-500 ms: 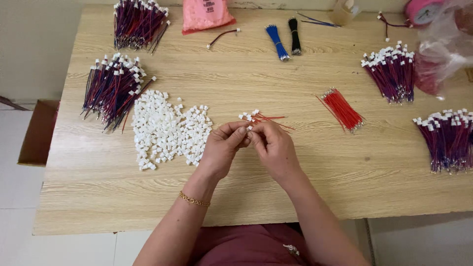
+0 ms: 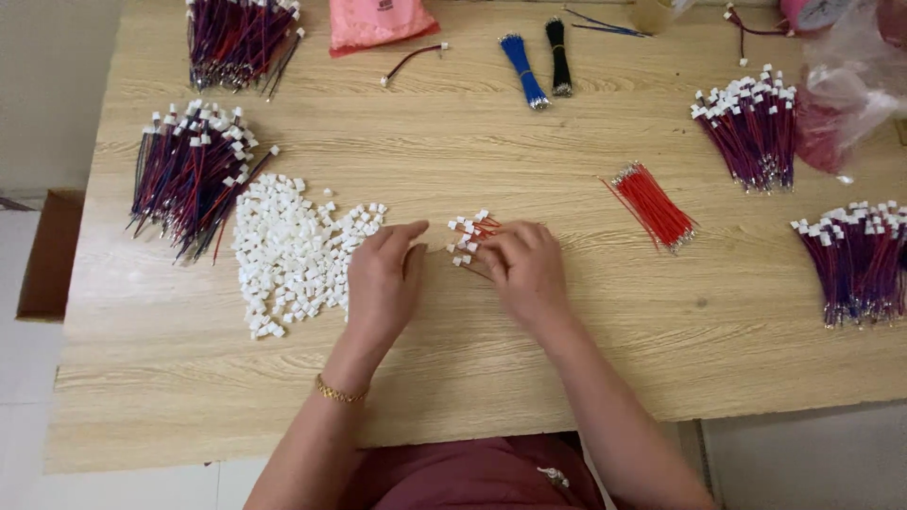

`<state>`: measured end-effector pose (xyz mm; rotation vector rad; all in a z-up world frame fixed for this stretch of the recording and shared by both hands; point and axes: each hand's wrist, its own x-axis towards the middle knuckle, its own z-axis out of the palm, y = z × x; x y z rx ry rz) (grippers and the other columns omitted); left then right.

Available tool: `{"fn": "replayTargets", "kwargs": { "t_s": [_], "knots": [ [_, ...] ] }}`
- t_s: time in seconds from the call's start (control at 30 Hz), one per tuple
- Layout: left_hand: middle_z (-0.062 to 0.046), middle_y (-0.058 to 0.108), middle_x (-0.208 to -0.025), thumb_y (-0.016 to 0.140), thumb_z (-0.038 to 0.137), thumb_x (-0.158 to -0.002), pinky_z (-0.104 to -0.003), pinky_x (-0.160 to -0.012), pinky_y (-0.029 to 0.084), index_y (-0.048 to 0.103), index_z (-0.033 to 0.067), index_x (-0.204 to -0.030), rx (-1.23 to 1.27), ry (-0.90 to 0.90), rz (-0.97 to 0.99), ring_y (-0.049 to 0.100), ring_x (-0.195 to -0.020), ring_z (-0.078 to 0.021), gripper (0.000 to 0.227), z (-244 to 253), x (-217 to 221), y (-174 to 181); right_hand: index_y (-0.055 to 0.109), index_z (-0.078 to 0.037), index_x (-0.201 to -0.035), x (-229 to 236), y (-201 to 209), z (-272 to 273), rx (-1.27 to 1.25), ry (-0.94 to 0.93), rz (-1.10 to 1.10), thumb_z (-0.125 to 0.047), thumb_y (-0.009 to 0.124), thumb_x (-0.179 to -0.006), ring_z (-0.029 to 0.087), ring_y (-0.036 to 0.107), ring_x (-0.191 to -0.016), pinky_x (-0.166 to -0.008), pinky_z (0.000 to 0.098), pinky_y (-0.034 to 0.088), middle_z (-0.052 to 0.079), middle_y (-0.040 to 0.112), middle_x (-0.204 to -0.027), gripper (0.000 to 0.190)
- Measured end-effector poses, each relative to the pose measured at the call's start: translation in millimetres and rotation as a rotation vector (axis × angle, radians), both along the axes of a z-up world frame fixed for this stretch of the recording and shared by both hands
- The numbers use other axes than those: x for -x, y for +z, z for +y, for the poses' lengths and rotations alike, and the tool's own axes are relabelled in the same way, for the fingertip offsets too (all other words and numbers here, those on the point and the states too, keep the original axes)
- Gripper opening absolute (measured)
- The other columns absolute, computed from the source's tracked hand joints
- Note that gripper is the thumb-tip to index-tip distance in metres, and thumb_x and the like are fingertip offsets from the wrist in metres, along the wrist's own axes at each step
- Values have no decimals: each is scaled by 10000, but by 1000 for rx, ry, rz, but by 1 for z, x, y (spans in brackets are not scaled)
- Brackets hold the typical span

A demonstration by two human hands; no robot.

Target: Assembling small white connectors onto red electrical wires at a workbench

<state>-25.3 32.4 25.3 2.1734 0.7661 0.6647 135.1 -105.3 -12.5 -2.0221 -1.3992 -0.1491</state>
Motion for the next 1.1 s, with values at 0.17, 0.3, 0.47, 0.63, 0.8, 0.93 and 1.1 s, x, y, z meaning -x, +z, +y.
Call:
{"fn": "replayTargets", "kwargs": {
  "t_s": [0.17, 0.3, 0.47, 0.63, 0.8, 0.93, 1.1],
  "knots": [
    [63, 665, -958, 667, 320, -823, -416, -900, 426, 711, 285, -1006, -551, 17, 251, 597, -998, -182, 191, 4, 7, -40, 573, -136, -1220, 17, -3, 11, 47, -50, -171, -421, 763, -776, 326, 506, -1178, -995, 481, 360, 110, 562, -1199, 562],
    [52, 654, -953, 656, 311, -813, -430, -926, 388, 712, 279, -947, -609, 4, 275, 570, -1038, -197, 148, 1, 6, -45, 624, -179, -1154, -5, -17, 23, 80, -100, -175, -398, 690, -851, 301, 538, -1106, -941, 479, 394, 54, 589, -1150, 379],
    [59, 666, -969, 577, 232, -749, -414, -851, 328, 684, 231, -971, -591, -53, 198, 570, -919, -244, 246, 2, 6, -31, 666, -290, -1068, -40, -15, 49, 92, -168, -248, -409, 628, -878, 233, 521, -900, -722, 400, 342, -60, 645, -1080, 227],
    [78, 661, -993, 562, 266, -751, -448, -940, 341, 681, 295, -1025, -596, -33, 356, 591, -962, -226, 300, 8, 8, -46, 697, -284, -1027, -65, 24, 47, 205, -249, -121, -326, 574, -933, 258, 595, -921, -775, 421, 406, 1, 697, -1033, 160],
    [59, 673, -985, 588, 158, -729, -443, -935, 354, 705, 251, -1000, -603, -17, 296, 604, -927, -239, 310, 6, 7, -47, 618, -174, -1181, -104, 40, -6, 384, -621, 66, -384, 672, -864, 256, 531, -1057, -936, 425, 386, 63, 630, -1132, 384],
    [23, 680, -1011, 602, 101, -749, -452, -954, 366, 718, 206, -1027, -583, -12, 246, 599, -944, -261, 318, 2, 7, -44, 560, -118, -1238, -116, 42, -36, 520, -875, 140, -446, 664, -871, 251, 489, -1107, -950, 401, 388, 81, 577, -1199, 503],
    [57, 669, -994, 582, 171, -749, -427, -939, 348, 704, 248, -994, -584, -8, 256, 602, -947, -231, 285, 3, 8, -47, 643, -144, -1122, -119, 46, -41, 566, -853, 209, -418, 603, -923, 281, 516, -1083, -936, 440, 365, 88, 619, -1133, 341]
  ]
}}
